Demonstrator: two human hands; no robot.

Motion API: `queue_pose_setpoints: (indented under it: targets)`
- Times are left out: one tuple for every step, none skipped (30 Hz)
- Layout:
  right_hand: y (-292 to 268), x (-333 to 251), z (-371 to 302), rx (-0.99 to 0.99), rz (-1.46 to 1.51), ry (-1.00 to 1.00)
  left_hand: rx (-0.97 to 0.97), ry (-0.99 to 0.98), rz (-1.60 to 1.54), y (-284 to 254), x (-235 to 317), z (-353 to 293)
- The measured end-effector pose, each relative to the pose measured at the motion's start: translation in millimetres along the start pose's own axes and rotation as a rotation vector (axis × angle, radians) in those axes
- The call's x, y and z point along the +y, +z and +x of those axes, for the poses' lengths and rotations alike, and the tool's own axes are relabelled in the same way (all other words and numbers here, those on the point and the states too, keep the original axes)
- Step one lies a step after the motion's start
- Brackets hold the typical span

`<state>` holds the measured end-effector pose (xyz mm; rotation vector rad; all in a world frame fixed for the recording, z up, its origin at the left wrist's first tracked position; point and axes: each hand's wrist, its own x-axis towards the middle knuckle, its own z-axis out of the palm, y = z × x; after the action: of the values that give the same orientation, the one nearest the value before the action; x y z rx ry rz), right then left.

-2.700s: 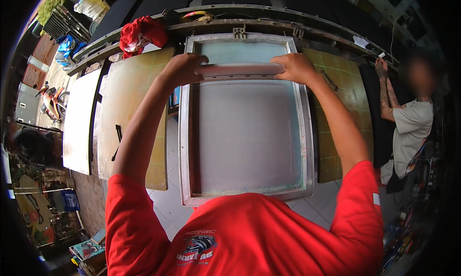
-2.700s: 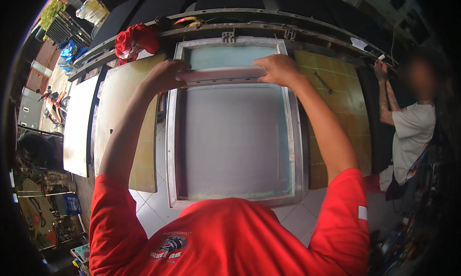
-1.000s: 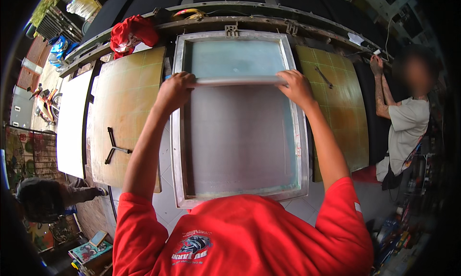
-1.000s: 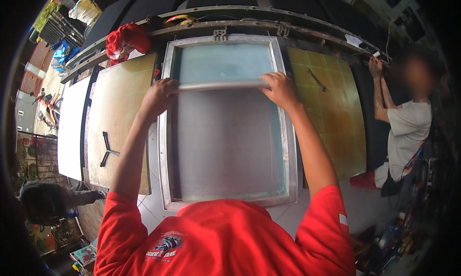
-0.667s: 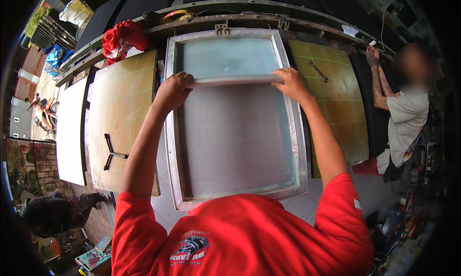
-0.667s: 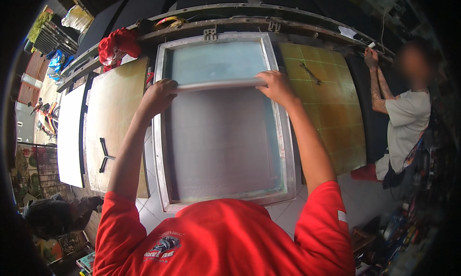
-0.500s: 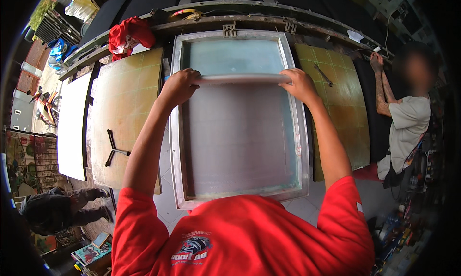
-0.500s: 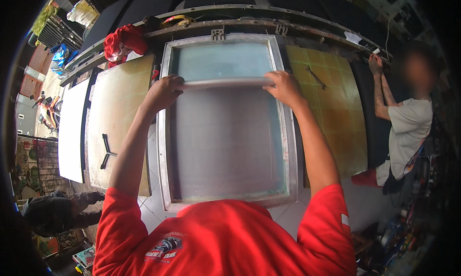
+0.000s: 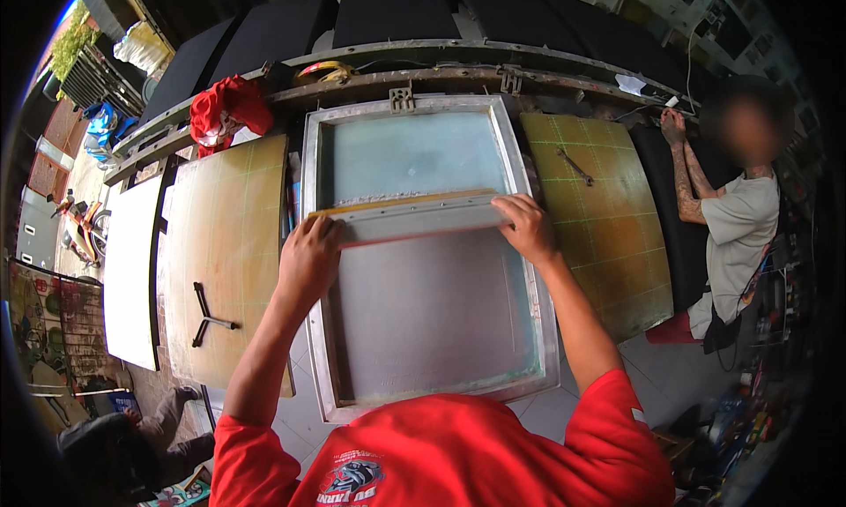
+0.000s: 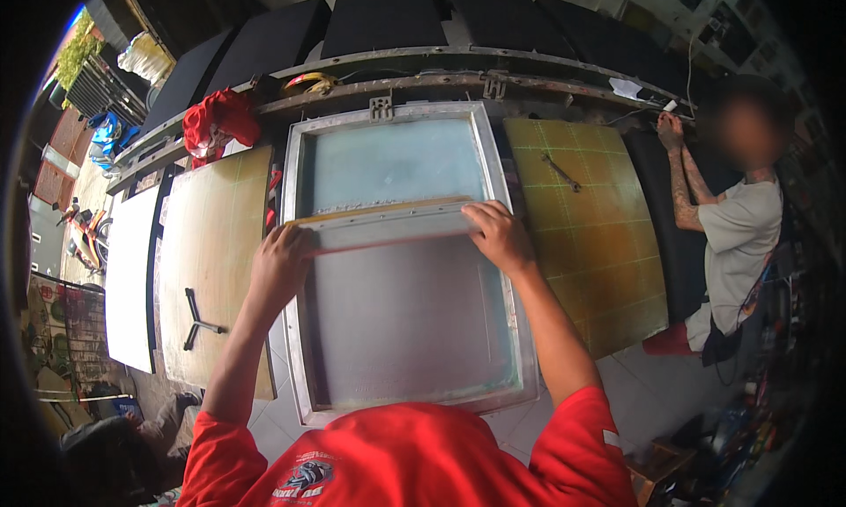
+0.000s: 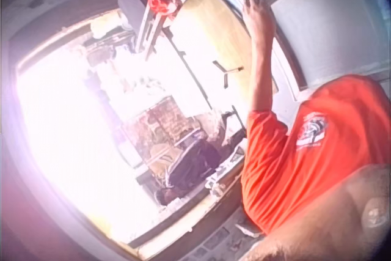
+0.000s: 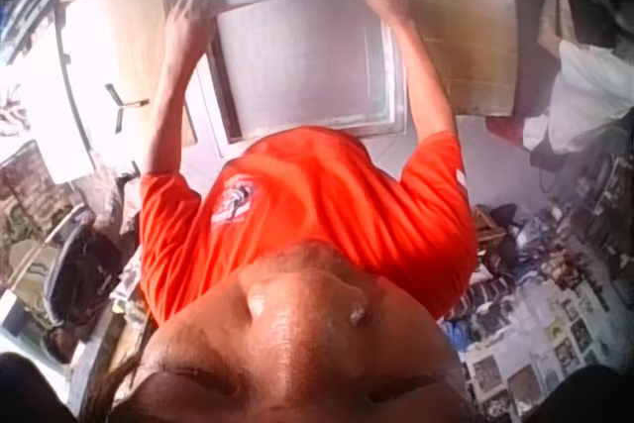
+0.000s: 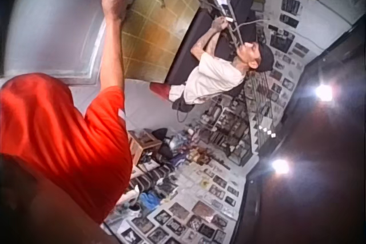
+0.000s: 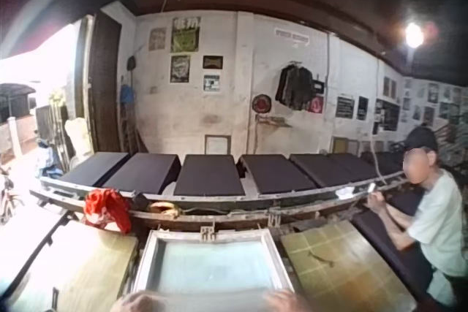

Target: The person uses a T-handle wrench to tighten bolts on the top edge of a large rectangular screen frame. They then lift the frame, flip it over to reveal a printed design, and carry it across the room to place it on a shelf.

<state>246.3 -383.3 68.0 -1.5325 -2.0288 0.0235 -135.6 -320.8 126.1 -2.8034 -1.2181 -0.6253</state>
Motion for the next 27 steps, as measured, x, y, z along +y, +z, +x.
queue_pose_setpoints:
  targets:
    - [0, 0, -3, 0.004, 0.013, -0.002, -0.026, -0.003, 0.001, -9, 8, -3]
    - [-1, 1, -5, 0.008, 0.026, -0.005, -0.053, -0.007, 0.002, -19, 20, -6]
    - [-1, 1, -5, 0.011, 0.042, -0.01, -0.08, -0.014, 0.006, -29, 30, -9]
    - [1, 5, -6, 0.028, 0.057, -0.017, -0.069, -0.015, 0.023, -35, 37, -12]
    - [3, 8, -5, 0.026, 0.071, -0.028, -0.058, -0.015, 0.039, -38, 44, -14]
    - [6, 10, -2, 0.024, 0.088, -0.041, -0.049, -0.017, 0.058, -42, 49, -16]
    - [7, 11, 0, 0.022, 0.104, -0.053, -0.056, -0.036, 0.061, -44, 54, -19]
    - [10, 11, 0, 0.006, 0.112, -0.056, -0.063, -0.055, 0.062, -46, 58, -21]
    - [13, 7, 2, -0.009, 0.121, -0.063, -0.07, -0.076, 0.067, -47, 60, -24]
    - [14, 6, 4, -0.025, 0.13, -0.068, -0.099, -0.106, 0.062, -46, 60, -27]
    - [13, 8, 4, -0.027, 0.117, -0.065, -0.083, -0.101, 0.056, -42, 60, -26]
    - [14, 8, 5, -0.033, 0.113, -0.066, -0.072, -0.103, 0.054, -39, 59, -29]
    - [14, 9, 6, -0.039, 0.108, -0.065, -0.061, -0.104, 0.052, -35, 58, -31]
    - [11, 12, 5, -0.029, 0.086, -0.063, -0.075, -0.103, 0.036, -31, 58, -30]
    - [8, 20, 5, -0.021, 0.074, -0.067, -0.079, -0.1, 0.021, -25, 59, -25]
    - [5, 28, 3, -0.014, 0.062, -0.068, -0.086, -0.096, 0.003, -19, 57, -21]
    - [4, 35, 1, -0.007, 0.05, -0.068, -0.078, -0.099, -0.03, -10, 51, -17]
    - [-7, 24, 10, -0.023, 0.09, -0.061, -0.073, -0.115, -0.051, -1, 39, -15]
    - [-8, 27, 9, -0.029, 0.068, -0.053, -0.068, -0.111, -0.083, 7, 30, -9]
    - [-8, 34, 9, -0.035, 0.047, -0.043, -0.022, -0.093, -0.11, 12, 18, -1]
    - [-8, 39, 10, -0.041, 0.028, -0.03, -0.015, -0.043, -0.135, 19, 0, 6]
    - [-7, 42, 16, -0.024, -0.008, -0.065, 0.011, -0.029, -0.136, 19, -11, 16]
    - [-10, 43, 27, -0.049, 0.0, -0.021, -0.024, 0.002, -0.135, 15, -22, 32]
    - [-11, 44, 40, -0.073, 0.012, 0.022, -0.087, -0.058, -0.199, 6, -27, 48]
    - [-15, 39, 53, -0.093, 0.022, 0.058, -0.059, 0.054, -0.213, 7, -43, 59]
    - [-16, 32, 66, -0.137, 0.048, 0.094, -0.119, 0.023, -0.231, 6, -56, 67]
    - [-19, 25, 76, -0.181, 0.068, 0.135, -0.178, -0.003, -0.256, 9, -64, 74]
